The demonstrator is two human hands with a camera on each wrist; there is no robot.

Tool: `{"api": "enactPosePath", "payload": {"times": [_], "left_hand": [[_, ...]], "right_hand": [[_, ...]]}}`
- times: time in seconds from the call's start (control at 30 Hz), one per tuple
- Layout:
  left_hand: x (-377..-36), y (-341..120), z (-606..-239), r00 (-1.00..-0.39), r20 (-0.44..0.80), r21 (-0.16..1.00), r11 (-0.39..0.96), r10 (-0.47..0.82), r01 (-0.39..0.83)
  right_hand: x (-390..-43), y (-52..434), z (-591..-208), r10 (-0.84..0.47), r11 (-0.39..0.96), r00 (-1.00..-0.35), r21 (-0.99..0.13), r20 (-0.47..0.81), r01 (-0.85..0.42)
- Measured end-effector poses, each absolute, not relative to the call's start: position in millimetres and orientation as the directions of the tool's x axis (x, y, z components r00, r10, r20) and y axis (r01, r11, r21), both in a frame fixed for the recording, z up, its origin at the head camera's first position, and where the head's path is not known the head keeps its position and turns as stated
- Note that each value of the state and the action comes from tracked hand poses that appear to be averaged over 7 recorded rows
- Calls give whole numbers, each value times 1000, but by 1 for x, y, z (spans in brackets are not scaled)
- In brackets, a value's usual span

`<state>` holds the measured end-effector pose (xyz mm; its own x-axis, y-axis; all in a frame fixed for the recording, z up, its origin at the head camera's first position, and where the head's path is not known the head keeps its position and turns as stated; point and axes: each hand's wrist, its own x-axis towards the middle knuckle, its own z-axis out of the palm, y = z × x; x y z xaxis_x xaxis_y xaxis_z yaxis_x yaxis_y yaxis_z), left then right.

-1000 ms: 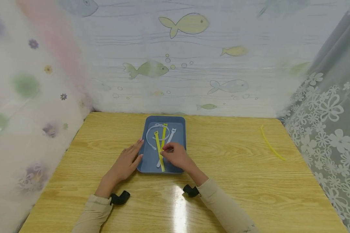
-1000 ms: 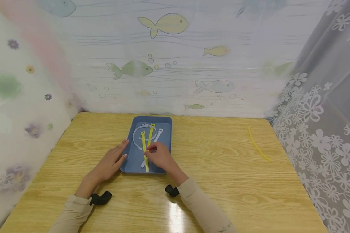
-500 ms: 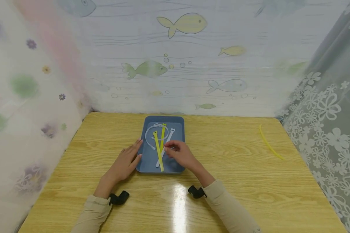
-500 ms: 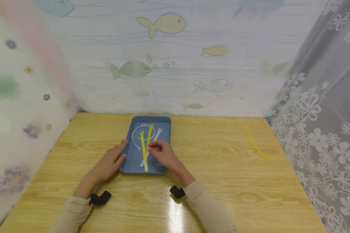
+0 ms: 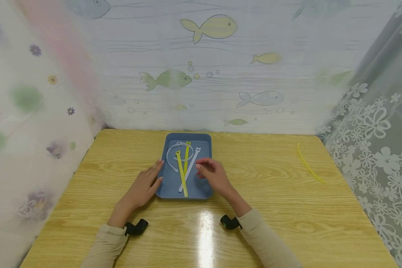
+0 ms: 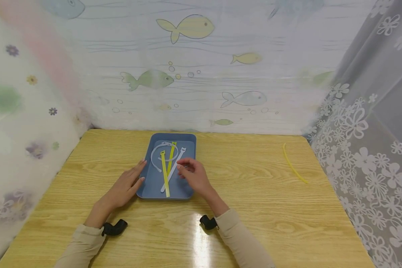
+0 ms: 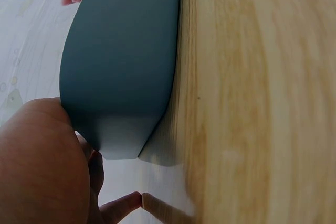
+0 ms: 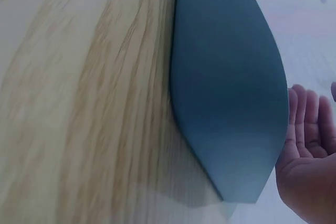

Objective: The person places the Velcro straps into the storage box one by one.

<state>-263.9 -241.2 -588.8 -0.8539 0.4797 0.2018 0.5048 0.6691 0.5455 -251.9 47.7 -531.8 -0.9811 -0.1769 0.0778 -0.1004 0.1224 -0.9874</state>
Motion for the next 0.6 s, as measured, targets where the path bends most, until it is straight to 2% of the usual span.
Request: {"api": "enactPosePath", "payload": {"times": [0.23,0.6], "left_hand": [[-264,-241,-589,-857,193,550,671,477,497],[-263,-241,-587,-854,206,553,664,477,504]], "right_hand": [[-251,65,-535,-138,49,-984,-992,109,-117],[-251,106,-540,-13,14,-997,-997,74,-74]]}}
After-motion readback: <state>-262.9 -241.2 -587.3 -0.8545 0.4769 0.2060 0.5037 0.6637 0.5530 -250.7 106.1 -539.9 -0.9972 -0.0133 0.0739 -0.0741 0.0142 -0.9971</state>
